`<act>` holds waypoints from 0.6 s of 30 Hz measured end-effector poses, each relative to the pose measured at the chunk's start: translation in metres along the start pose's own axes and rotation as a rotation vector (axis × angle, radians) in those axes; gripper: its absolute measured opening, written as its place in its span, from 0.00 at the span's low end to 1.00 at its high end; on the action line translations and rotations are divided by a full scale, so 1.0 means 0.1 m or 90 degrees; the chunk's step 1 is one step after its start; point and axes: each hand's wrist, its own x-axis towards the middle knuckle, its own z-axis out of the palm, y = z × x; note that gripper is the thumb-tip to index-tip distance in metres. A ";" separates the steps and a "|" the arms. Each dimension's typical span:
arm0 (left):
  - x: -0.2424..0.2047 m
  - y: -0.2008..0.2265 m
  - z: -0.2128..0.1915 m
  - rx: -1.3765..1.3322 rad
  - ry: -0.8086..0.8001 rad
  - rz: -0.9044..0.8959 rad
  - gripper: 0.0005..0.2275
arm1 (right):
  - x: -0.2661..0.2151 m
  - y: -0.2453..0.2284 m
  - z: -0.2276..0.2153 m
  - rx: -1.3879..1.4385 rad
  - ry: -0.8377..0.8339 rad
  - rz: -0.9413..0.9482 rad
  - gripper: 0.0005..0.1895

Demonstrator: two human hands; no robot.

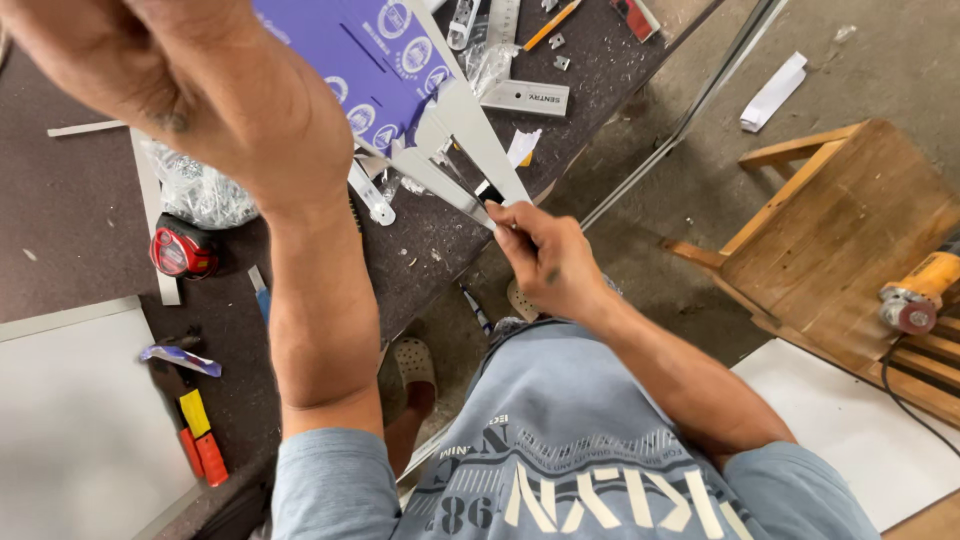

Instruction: The person uses pliers to remove a metal clip from a white window frame section. They then use a utility knife to cut away protective film and sealant from the frame's profile. Finally, they use a flathead screwdriver to scrape and clean the interior channel of the frame.

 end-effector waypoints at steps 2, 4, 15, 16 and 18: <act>0.06 0.04 0.06 0.000 0.009 -0.002 0.09 | 0.06 -0.03 -0.08 0.002 -0.046 0.040 0.13; 0.08 0.05 0.09 0.000 0.012 -0.010 0.08 | 0.10 -0.05 -0.07 -0.003 -0.033 0.044 0.12; -0.01 0.10 -0.07 0.055 -0.043 -0.043 0.07 | -0.24 0.01 -0.03 0.019 0.016 -0.011 0.11; 0.00 0.11 -0.06 0.063 -0.048 -0.034 0.07 | -0.07 0.08 0.06 -0.004 0.026 0.002 0.11; 0.04 0.13 -0.04 0.083 -0.064 -0.011 0.08 | -0.03 0.10 0.05 -0.012 0.012 0.038 0.11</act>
